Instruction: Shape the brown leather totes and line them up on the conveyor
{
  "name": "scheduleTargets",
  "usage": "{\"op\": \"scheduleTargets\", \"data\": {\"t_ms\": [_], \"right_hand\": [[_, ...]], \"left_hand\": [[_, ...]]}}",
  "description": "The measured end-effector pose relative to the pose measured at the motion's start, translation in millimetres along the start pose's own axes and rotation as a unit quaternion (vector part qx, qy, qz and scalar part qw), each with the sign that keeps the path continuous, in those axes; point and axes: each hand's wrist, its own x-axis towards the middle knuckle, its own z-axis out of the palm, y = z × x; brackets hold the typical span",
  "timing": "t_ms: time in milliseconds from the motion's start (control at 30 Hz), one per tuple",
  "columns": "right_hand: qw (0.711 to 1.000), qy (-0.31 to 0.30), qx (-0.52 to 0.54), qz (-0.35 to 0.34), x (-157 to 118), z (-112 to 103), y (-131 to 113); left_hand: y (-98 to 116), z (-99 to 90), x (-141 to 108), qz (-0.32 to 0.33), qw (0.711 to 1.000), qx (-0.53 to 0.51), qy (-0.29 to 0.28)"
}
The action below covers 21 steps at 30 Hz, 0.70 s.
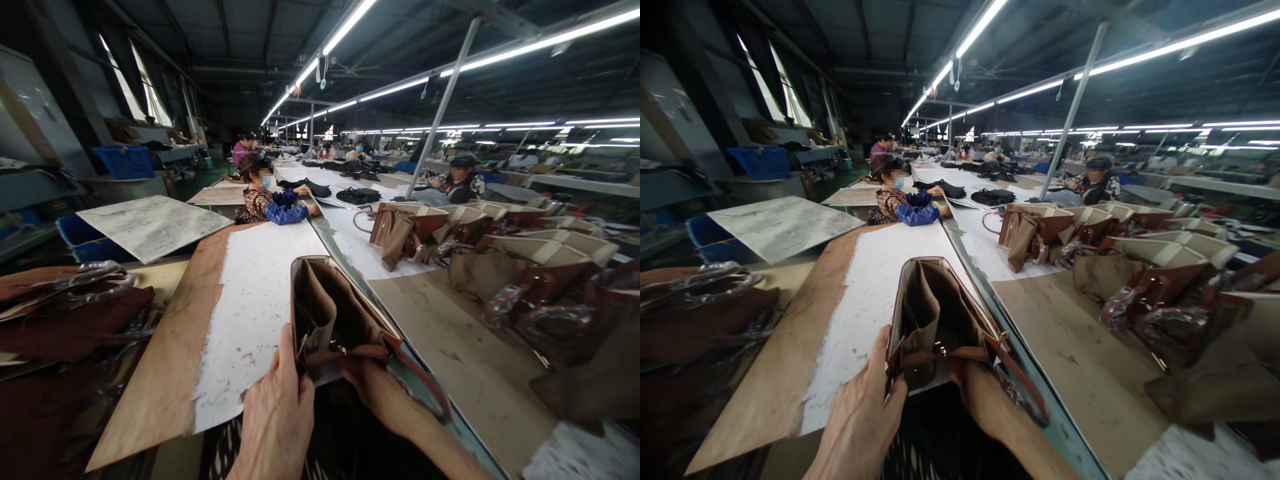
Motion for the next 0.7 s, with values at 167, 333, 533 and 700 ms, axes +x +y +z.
{"op": "scheduleTargets", "data": {"t_ms": [167, 333, 533, 700], "right_hand": [[0.979, 0.196, -0.029, -0.050, -27, -47, -4], [0.960, 0.267, -0.056, 0.061, 4, -69, -2], [0.981, 0.127, 0.089, 0.116, 25, -68, -8], [0.981, 0.069, 0.166, 0.074, 24, -80, -16]], "left_hand": [[-10, 3.6, 3, 0.038, 0.998, -0.042, 0.014], [-18, 3.5, 9, 0.116, 0.983, -0.059, 0.132], [7, -39.7, 39, 0.188, 0.952, -0.065, 0.232], [40, -58.0, 109, 0.343, 0.919, 0.023, 0.193]]}}
